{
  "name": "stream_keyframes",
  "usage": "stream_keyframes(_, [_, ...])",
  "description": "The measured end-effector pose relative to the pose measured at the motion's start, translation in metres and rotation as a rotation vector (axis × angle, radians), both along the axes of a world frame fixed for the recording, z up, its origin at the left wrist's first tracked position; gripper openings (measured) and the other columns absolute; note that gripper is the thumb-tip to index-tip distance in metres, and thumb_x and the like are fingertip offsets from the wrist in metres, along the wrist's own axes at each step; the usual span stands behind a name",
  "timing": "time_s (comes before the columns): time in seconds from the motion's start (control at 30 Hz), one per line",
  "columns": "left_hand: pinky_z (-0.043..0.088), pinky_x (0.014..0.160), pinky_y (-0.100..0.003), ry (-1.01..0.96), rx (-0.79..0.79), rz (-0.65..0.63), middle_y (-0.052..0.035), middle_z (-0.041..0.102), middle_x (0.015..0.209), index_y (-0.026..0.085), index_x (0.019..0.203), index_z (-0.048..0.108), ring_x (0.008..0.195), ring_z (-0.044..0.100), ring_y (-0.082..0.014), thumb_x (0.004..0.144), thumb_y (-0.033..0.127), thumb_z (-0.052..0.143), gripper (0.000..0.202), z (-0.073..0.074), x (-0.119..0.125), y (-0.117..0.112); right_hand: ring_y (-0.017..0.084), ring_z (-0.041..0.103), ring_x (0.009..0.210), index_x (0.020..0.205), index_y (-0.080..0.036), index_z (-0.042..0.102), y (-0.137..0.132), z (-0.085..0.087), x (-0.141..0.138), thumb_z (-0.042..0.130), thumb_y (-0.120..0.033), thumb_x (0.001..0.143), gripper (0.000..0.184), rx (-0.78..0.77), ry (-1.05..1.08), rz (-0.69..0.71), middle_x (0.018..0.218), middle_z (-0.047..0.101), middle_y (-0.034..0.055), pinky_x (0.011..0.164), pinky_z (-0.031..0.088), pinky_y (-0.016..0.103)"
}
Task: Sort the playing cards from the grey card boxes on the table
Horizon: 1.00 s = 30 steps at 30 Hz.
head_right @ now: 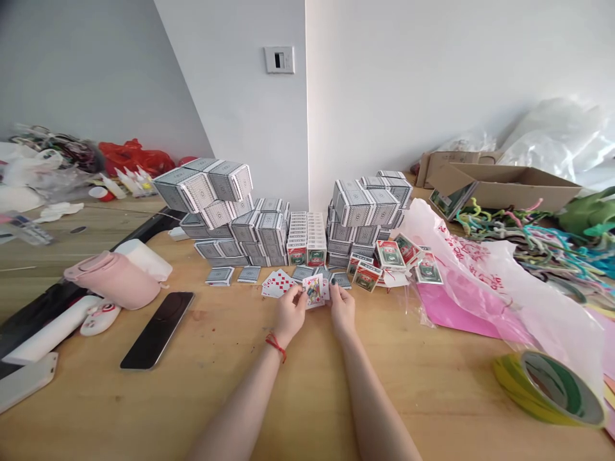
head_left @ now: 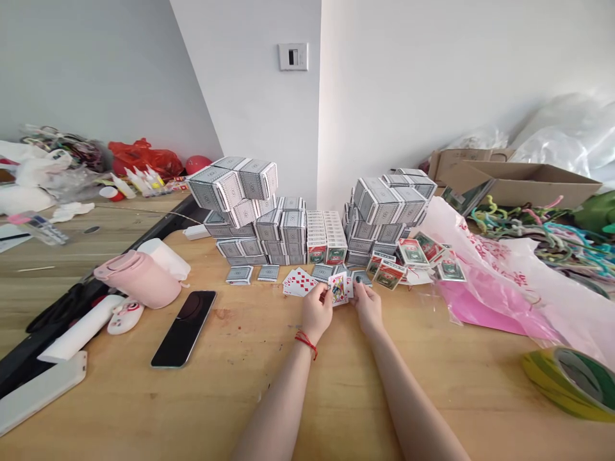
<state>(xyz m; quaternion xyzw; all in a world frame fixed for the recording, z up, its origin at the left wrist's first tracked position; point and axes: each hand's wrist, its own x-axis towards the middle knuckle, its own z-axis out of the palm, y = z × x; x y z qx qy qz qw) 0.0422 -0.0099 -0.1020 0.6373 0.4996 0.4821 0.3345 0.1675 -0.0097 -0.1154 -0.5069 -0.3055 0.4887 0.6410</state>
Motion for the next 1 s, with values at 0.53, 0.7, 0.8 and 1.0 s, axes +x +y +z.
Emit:
stream_keyframes(0.53, [0.035, 0.054, -0.020, -0.245, -0.125, 0.021, 0.0021, 0.049, 0.059, 0.017, 0.063, 0.048, 0.056, 0.045, -0.0099, 0.070, 0.026, 0.051, 0.012, 0.001, -0.004, 0.007, 0.015, 0.060, 0.092, 0.096, -0.018, 0.062, -0.007, 0.013, -0.007, 0.052, -0.023, 0.080, 0.019, 0.012, 0.689, 0.577, 0.097, 0.067, 0.0029, 0.088, 0.044, 0.029])
stream_keyframes(0.7, [0.033, 0.053, -0.020, -0.232, -0.121, 0.035, 0.0026, 0.047, 0.057, 0.017, 0.060, 0.047, 0.055, 0.043, -0.0097, 0.068, 0.024, 0.051, 0.012, 0.002, -0.008, 0.007, 0.019, 0.060, 0.089, 0.094, -0.017, 0.063, -0.007, 0.006, -0.006, 0.061, -0.026, 0.074, 0.022, 0.010, 0.539, 0.590, 0.095, 0.067, 0.0058, 0.085, 0.044, 0.035])
stream_keyframes(0.8, [0.032, 0.052, -0.020, -0.221, -0.121, 0.036, 0.0034, 0.044, 0.056, 0.017, 0.058, 0.045, 0.053, 0.040, -0.0091, 0.068, 0.024, 0.051, 0.013, 0.002, -0.010, 0.006, 0.019, 0.061, 0.087, 0.093, -0.017, 0.064, -0.007, 0.005, -0.007, 0.065, -0.027, 0.071, 0.025, -0.005, 0.473, 0.565, 0.093, 0.067, 0.0061, 0.084, 0.044, 0.035])
stream_keyframes(1.0, [0.031, 0.052, -0.020, -0.202, -0.123, 0.020, 0.0038, 0.043, 0.055, 0.017, 0.057, 0.044, 0.053, 0.038, -0.0088, 0.068, 0.023, 0.051, 0.015, 0.002, -0.010, 0.005, 0.019, 0.061, 0.082, 0.088, -0.017, 0.066, -0.007, 0.006, -0.012, 0.070, -0.034, 0.064, 0.029, -0.006, 0.380, 0.470, 0.089, 0.068, 0.0058, 0.079, 0.046, 0.034])
